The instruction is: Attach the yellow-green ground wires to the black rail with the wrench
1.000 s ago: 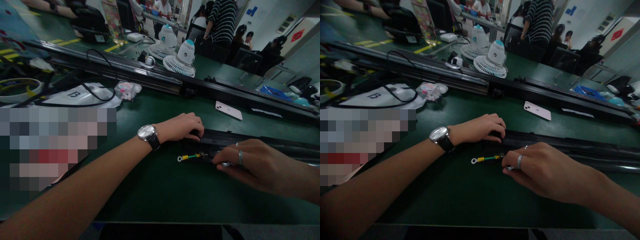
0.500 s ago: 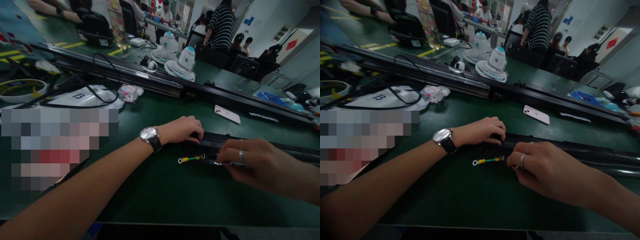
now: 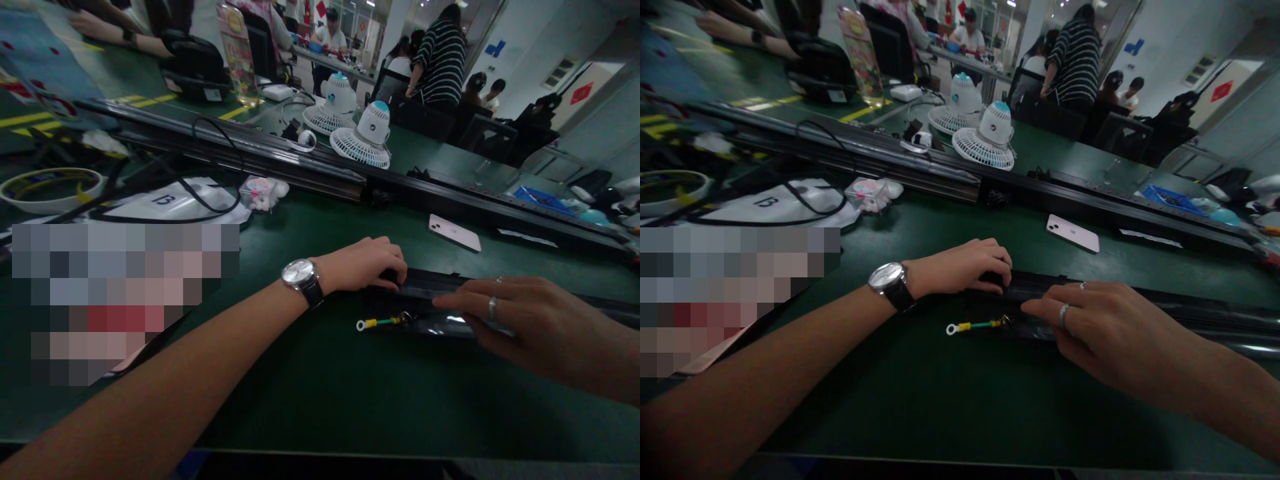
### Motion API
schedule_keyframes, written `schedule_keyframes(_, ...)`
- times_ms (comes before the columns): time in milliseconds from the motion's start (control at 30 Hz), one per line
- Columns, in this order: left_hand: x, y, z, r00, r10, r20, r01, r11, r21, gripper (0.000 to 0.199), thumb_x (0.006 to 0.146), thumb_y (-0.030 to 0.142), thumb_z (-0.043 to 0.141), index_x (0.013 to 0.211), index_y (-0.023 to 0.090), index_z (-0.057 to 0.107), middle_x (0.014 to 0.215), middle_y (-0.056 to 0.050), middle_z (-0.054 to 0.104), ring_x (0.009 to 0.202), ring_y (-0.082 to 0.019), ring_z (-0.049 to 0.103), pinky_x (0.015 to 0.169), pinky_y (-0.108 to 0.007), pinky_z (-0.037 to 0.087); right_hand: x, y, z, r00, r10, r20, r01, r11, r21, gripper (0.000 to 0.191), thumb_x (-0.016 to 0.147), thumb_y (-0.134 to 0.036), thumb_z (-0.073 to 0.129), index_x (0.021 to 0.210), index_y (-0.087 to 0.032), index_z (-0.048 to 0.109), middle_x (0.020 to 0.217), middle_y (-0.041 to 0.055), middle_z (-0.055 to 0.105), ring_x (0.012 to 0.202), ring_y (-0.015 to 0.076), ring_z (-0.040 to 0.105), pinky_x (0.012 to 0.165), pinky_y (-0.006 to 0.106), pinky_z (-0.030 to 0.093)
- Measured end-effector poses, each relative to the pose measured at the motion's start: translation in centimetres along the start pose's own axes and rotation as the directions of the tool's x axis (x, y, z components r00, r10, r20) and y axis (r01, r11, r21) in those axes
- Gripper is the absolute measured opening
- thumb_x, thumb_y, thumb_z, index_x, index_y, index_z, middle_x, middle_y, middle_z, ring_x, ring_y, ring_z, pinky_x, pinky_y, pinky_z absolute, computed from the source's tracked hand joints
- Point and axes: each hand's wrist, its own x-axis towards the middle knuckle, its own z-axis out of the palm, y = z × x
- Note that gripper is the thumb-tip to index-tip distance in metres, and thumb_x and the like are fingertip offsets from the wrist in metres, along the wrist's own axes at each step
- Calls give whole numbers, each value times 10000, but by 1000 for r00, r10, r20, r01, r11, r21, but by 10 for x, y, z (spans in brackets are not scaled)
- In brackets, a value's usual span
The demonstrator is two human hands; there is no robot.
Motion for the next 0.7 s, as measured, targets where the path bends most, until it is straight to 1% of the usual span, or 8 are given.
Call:
schedule_keyframes(133,-1,0,-2,1000,3,8,-3,1000,-9,129,928,254,711,1057,242,708,1146,-33,642,1065,-197,538,930,-312,404,0,6,-3,1000,-22,20,23,999,-37,354,997,-92,433,1284,-185,617,1155,106,686,894,271,695,751,437,558)
schedule_keyframes(200,-1,-1,-3,1000,1,14,0,1000,-15,151,923,240,713,1074,244,707,1154,-31,639,1071,-192,543,935,-310,409,1,9,-6,999,-27,32,28,999,-39,362,989,-67,430,1264,-184,635,1140,106,688,866,266,697,746,437,556)
schedule_keyframes(333,-3,-1,-6,1000,-12,22,13,1000,-27,177,926,232,705,1102,245,704,1166,-33,637,1079,-188,550,933,-307,419,6,12,-11,998,-26,54,28,999,-36,389,965,-13,439,1214,-201,672,1088,83,688,809,226,696,716,364,534)
schedule_keyframes(433,-4,0,-7,1000,-18,23,19,999,-36,184,925,232,706,1109,244,702,1167,-37,637,1085,-193,551,942,-316,420,12,14,-13,997,-16,79,16,1000,-1,361,948,2,478,1146,-203,700,1063,64,687,769,190,687,695,314,516)
schedule_keyframes(600,-4,-5,-4,1000,8,-5,-8,998,-62,178,930,250,703,1108,245,705,1164,-38,636,1084,-195,557,946,-325,423,25,19,-19,996,-1,92,-4,999,52,329,913,15,496,1052,-178,724,1054,66,694,790,188,693,727,311,524)
schedule_keyframes(700,-5,-4,-5,1000,27,-13,-27,998,-54,175,932,276,705,1104,240,710,1150,-48,644,1081,-201,565,939,-327,433,26,18,-22,993,-30,117,20,996,85,320,917,1,502,1048,-186,726,1061,58,690,805,179,695,724,300,522)
